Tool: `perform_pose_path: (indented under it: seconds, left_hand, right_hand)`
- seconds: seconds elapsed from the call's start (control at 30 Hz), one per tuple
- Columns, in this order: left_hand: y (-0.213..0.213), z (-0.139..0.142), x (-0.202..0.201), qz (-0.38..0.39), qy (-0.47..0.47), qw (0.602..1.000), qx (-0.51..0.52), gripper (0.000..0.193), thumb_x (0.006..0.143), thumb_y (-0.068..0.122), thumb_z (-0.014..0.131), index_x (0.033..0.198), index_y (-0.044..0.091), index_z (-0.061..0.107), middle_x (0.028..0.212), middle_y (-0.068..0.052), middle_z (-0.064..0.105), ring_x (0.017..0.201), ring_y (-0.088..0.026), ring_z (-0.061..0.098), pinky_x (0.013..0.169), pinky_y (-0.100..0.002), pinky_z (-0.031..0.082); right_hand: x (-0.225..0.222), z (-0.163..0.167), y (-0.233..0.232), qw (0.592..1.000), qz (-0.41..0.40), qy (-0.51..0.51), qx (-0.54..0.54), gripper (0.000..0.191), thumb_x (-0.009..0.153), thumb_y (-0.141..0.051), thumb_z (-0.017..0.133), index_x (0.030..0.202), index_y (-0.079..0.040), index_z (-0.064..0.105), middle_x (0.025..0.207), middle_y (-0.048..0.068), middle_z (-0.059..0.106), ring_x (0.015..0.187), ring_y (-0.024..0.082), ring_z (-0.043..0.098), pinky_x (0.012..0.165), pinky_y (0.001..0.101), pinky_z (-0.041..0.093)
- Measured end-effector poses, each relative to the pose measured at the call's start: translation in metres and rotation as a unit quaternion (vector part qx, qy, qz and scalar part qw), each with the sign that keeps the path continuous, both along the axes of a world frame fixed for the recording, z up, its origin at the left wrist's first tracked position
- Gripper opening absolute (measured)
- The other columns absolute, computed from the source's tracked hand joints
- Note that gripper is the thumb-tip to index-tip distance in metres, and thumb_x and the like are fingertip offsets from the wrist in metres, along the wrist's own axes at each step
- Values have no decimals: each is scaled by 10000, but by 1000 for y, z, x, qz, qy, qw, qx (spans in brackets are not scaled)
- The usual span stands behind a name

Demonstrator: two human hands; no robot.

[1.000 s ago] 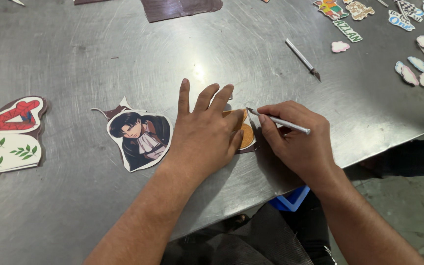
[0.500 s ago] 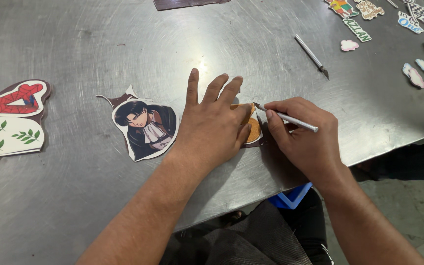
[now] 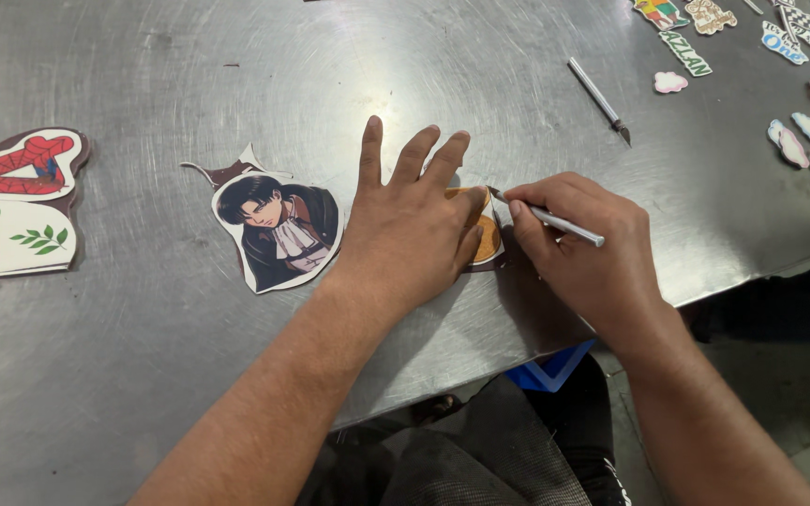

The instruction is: The person uses a craft knife to cut around the edges of a printed number '3' sticker on a metal worktable. They hold the sticker with the left hand and carefully trim the excess backing material with the right hand, then discard the cut pieces into a blue bin.

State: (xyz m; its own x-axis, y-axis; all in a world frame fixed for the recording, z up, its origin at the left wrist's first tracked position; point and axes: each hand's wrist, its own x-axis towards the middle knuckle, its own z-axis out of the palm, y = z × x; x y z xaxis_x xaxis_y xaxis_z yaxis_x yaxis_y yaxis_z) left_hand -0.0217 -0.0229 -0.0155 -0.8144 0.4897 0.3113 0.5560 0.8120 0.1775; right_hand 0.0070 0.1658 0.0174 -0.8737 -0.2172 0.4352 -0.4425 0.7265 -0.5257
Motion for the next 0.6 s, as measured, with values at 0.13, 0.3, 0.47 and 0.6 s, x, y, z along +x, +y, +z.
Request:
perform_pose_path:
  seconds: [0.13, 0.3, 0.47, 0.6]
  left_hand:
    - [1, 0, -1, -1, -20, 1000, -9, 329, 950, 399, 571, 1176, 236, 747, 1532, -146, 428, 1465, -349, 291, 1173, -718, 22]
    - [-1, -1, -1, 4, -15, 1000, -11, 360, 941, 425, 574, 1196, 232, 741, 1534, -144, 426, 1469, -344, 288, 1176, -717, 10]
    - [-2, -2, 0, 5, -17, 1000, -11, 351, 942, 421, 579, 1193, 238, 743, 1543, -139, 428, 1476, -341, 291, 1181, -714, 7]
    - [-4, -2, 1, 4, -7, 1000, 1, 358, 943, 423, 579, 1202, 235, 741, 1530, -140, 442, 1466, -346, 308, 1181, -715, 13]
  right_hand:
    - [3, 0, -3, 1000, 7, 1, 3, 123, 958, -26, 737, 1078, -28, 763, 991, 87, 757, 870, 164, 753, 720, 277, 586]
    - [4, 0, -4, 1000, 8, 13, 24, 110, 958, -22, 737, 1065, -20, 763, 981, 98, 757, 846, 176, 754, 714, 289, 584]
    - [6, -1, -5, 1000, 7, 10, 18, 115, 953, -24, 737, 1065, -21, 765, 982, 99, 759, 855, 181, 756, 725, 294, 588]
    - [8, -1, -7, 1000, 8, 8, 11, 110, 959, -28, 735, 1065, -22, 760, 987, 97, 757, 873, 184, 756, 745, 295, 584]
